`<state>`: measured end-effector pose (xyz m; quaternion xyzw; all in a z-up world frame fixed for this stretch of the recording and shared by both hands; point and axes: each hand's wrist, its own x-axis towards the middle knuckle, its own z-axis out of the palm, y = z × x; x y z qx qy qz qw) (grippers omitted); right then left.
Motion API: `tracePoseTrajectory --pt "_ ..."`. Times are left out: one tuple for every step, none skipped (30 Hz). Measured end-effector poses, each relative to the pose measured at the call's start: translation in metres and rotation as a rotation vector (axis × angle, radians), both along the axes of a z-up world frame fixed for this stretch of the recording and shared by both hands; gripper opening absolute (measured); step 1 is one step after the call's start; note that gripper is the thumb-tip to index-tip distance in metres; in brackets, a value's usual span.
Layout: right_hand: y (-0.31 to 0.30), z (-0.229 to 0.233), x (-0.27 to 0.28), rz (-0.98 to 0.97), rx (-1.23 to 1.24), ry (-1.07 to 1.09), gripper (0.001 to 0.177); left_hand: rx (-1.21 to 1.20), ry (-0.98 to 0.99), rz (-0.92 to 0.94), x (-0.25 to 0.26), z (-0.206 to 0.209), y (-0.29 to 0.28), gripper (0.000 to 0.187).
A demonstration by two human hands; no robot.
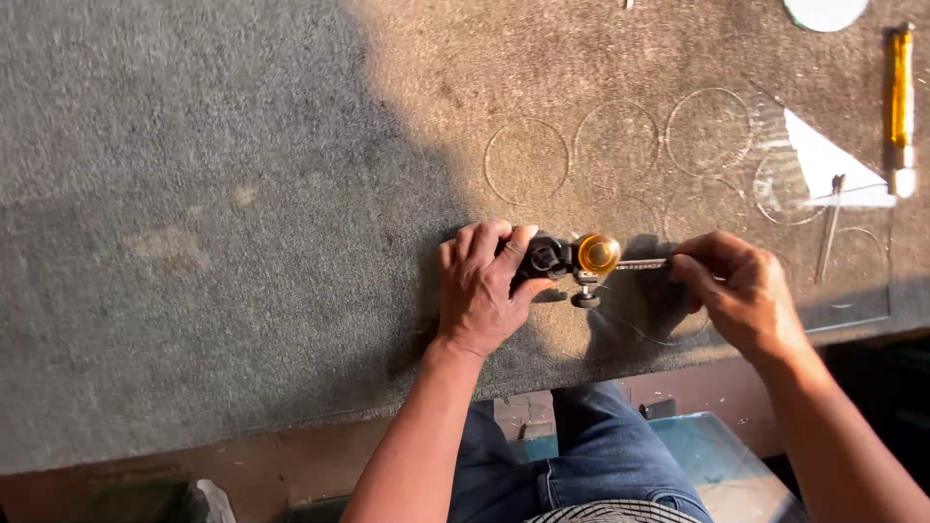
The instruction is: Using a circular glass cutter to score multiple circles on a glass sheet
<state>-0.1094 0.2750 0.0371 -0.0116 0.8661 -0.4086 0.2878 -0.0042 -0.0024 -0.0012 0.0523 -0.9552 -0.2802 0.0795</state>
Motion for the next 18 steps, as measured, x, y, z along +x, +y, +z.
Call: tracePoseTrajectory --pt "0.0 0.001 0.002 -0.013 0.0 0.004 0.009 0.0 0.004 -0.013 -0.001 -0.002 0.001 0.057" --pt "-0.001 0.002 0.005 0.009 0.088 0.04 0.009 0.002 0.009 -0.006 -0.001 -0.003 0.001 0.058" --pt "-0.003 0.002 0.008 0.031 0.175 0.075 0.009 0.004 0.014 0.001 -0.001 -0.005 0.001 0.06" --pt "-0.003 0.001 0.009 0.02 0.172 0.074 0.009 0.001 0.014 -0.009 -0.001 -0.005 0.0 0.06" --pt "-0.004 0.0 0.011 0.037 0.217 0.108 0.011 -0.007 0.02 -0.008 -0.001 -0.006 0.0 0.059" --pt "-0.003 0.0 0.011 0.058 0.267 0.141 0.012 -0.012 0.025 -0.004 0.0 -0.007 0.001 0.059" --pt "-0.002 0.002 0.014 0.051 0.268 0.138 0.012 -0.011 0.023 -0.011 0.0 -0.009 0.001 0.059" --pt "-0.002 0.003 0.015 0.126 0.269 0.315 0.011 -0.008 0.02 -0.014 0.0 -0.011 0.001 0.06" --pt "-0.003 0.005 0.017 0.202 0.267 0.491 0.012 -0.005 0.017 -0.017 0.0 -0.014 0.0 0.062" --pt "-0.008 0.01 0.018 0.201 0.266 0.49 0.012 -0.007 0.016 -0.017 0.0 -0.015 0.0 0.062" --pt "-0.013 0.015 0.018 0.265 0.222 0.703 0.01 0.002 0.019 -0.018 0.0 -0.015 0.0 0.064" --pt "-0.017 0.02 0.021 0.329 0.174 0.913 0.008 0.009 0.019 -0.02 0.001 -0.015 0.0 0.067" --pt "-0.029 0.019 0.02 0.326 0.171 0.91 0.008 0.006 0.016 -0.021 0.001 -0.014 -0.001 0.067" --pt "-0.039 0.018 0.019 0.401 0.172 0.912 0.015 0.019 0.032 -0.023 0.001 -0.013 -0.001 0.072" --pt "-0.049 0.017 0.018 0.476 0.173 0.914 0.021 0.032 0.048 -0.025 0.0 -0.011 -0.001 0.078" --pt "-0.063 0.019 0.015 0.475 0.172 0.916 0.021 0.03 0.049 -0.025 0.0 -0.009 0.0 0.078" --pt "-0.078 0.02 0.013 0.57 0.051 0.953 0.024 0.025 0.034 -0.024 -0.001 -0.006 0.001 0.069" --pt "-0.093 0.021 0.01 0.666 -0.075 0.986 0.029 0.019 0.017 -0.02 -0.001 -0.004 0.001 0.061"
